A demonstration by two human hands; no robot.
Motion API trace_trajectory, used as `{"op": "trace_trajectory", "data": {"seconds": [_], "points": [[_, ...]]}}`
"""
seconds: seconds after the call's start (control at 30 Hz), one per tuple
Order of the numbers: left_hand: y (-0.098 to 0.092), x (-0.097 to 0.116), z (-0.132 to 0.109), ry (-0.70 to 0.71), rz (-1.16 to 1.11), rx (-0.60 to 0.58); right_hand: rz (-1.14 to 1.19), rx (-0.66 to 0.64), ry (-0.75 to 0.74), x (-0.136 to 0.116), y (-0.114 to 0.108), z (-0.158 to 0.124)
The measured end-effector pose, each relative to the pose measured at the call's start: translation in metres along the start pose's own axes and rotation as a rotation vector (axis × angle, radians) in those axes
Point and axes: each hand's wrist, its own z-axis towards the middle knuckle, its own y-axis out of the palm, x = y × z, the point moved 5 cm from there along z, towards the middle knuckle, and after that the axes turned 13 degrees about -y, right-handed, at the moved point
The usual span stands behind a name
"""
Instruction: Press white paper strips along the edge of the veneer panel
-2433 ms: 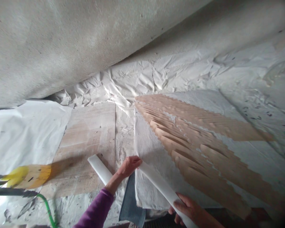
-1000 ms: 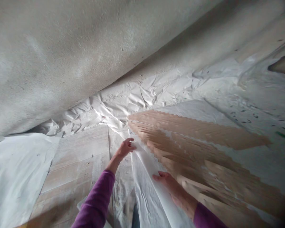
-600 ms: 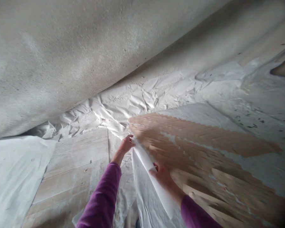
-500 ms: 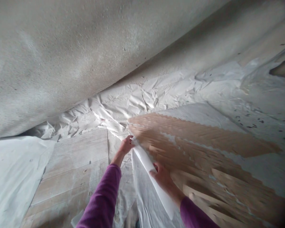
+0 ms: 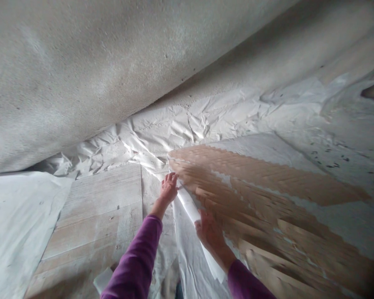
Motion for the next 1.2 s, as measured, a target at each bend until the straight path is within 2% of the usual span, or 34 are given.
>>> {"op": "trace_trajectory", "data": {"seconds": [0.23,0.37,0.43,0.53,0.6,0.7,0.8,0.93,1.07,1.13,1.2], "points": [[0.008,0.000,-0.001,0.021,-0.046,0.072,-0.170,0.031,-0.043,-0.020,-0.019,-0.002],[0.001,-0.013,0.003,0.001,-0.174,0.172,-0.136,0.048,-0.051,-0.018,-0.017,-0.002],[-0.006,-0.019,-0.007,-0.010,-0.251,0.236,-0.128,0.054,-0.049,-0.015,-0.015,-0.002],[-0.012,-0.015,-0.047,0.015,-0.335,0.300,-0.137,0.053,-0.048,-0.012,-0.014,-0.001],[-0.008,-0.002,-0.085,0.086,-0.348,0.269,-0.142,0.052,-0.055,-0.011,-0.015,-0.001],[0.013,0.024,-0.141,0.259,-0.306,0.105,-0.136,0.063,-0.078,-0.012,-0.017,-0.001],[0.031,0.031,-0.172,0.265,-0.249,0.074,-0.132,0.075,-0.103,-0.013,-0.019,-0.001],[0.037,0.021,-0.182,0.139,-0.320,0.138,-0.137,0.083,-0.109,-0.010,-0.017,0.001],[0.034,0.012,-0.184,0.035,-0.432,0.147,-0.138,0.076,-0.128,-0.002,-0.008,0.004],[0.032,0.004,-0.177,-0.034,-0.490,0.153,-0.143,0.074,-0.133,0.002,-0.003,0.005],[0.027,-0.009,-0.159,-0.113,-0.525,0.171,-0.149,0.082,-0.127,0.007,0.001,0.006]]}}
